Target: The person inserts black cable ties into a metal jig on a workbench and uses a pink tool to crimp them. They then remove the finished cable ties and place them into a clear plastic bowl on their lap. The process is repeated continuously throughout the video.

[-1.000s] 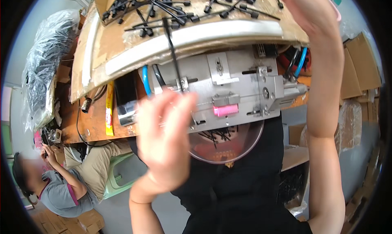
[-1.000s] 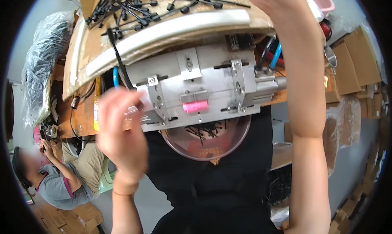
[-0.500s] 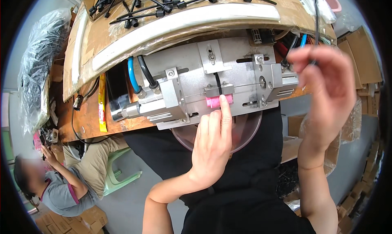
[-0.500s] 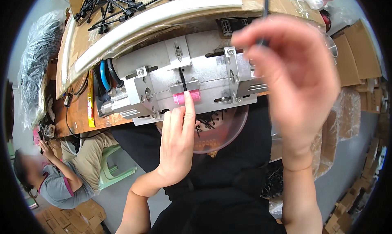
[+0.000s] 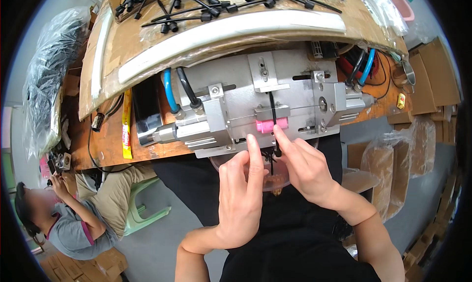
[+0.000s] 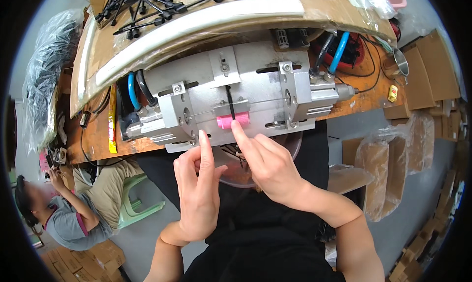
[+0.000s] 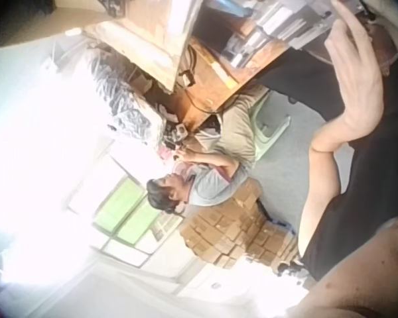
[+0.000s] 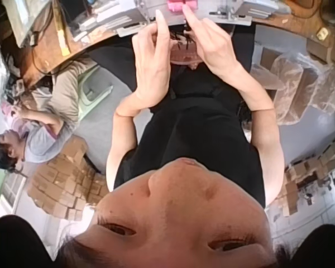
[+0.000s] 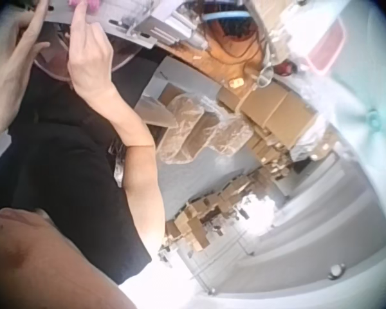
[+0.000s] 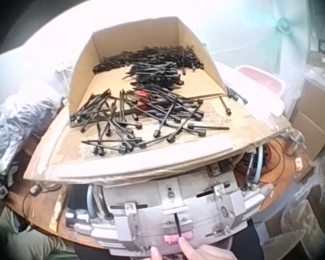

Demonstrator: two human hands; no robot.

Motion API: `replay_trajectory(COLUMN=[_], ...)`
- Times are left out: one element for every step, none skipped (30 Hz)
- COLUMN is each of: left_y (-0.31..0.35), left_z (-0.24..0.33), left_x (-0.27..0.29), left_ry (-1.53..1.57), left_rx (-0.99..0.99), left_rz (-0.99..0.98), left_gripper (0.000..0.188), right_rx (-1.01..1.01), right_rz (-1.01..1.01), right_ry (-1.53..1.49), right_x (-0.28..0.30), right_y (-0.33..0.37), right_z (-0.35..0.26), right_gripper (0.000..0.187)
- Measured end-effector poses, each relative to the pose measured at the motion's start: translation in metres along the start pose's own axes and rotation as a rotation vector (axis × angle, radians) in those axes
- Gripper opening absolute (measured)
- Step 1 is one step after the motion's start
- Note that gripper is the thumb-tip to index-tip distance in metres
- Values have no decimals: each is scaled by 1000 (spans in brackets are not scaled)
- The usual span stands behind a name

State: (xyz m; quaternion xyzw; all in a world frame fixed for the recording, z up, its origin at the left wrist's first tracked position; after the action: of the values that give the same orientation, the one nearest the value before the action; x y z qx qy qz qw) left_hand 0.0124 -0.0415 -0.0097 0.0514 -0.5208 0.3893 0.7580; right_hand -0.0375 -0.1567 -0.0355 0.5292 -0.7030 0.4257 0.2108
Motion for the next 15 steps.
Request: replay_trajectory(left_y=[0,-2,-4,-7,-13,-22,-34,-53,-75,-100,-123,-144,-166,-175,-178], left_z=[-2,-4,-5,-7,-9,-14,-19,-22,-31,-38,-41,-47,-53,-58,-57], left_x=[1,3,6,9,18,28,38,53,63,69,77,77,69,69,68], left_ry=[6,-2,-9,-16,-28,-40,-53,-67,-95,-126,-163,-157,-139,-139,-128], left_rx=[3,3,2,2,-1,1,5,-30,-49,-82,-122,-163,-210,-242,-246], left_rz=[2,9,16,22,59,92,123,201,274,332,396,338,274,211,176], left_gripper=[68,69,69,69,69,70,70,62,53,42,32,28,25,23,22], right_rx=[-25,-33,-43,-53,-14,23,60,118,181,277,378,329,268,167,50], right_rz=[-33,-44,-55,-65,-54,-47,-41,46,125,192,269,191,111,-68,-247], right_ry=[7,20,32,45,77,103,128,166,184,276,370,378,396,433,478], right_x=[1,3,7,11,21,33,45,58,62,68,74,72,70,68,68], right_y=[-1,-2,-2,-6,-16,-28,-43,-63,-90,-122,-153,-187,-215,-242,-258], right_z=[-1,-3,-6,-8,-14,-20,-24,-28,-27,-30,-33,-25,-15,-16,-12], right_gripper=[69,70,72,73,70,68,65,54,42,37,31,29,28,25,24])
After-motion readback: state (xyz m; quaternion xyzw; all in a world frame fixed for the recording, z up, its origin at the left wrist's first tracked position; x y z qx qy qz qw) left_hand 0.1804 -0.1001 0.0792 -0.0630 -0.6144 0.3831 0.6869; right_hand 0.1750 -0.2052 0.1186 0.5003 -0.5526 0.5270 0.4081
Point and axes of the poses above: each hand's wrist, its own y-axis away from the middle knuckle, its own x-axis out of the back of the hand, z = x × y, the point moved 6 cm from there along -y, towards the middle knuckle, and after that the axes turned 3 degrees about -y, right-handed, at the moved point
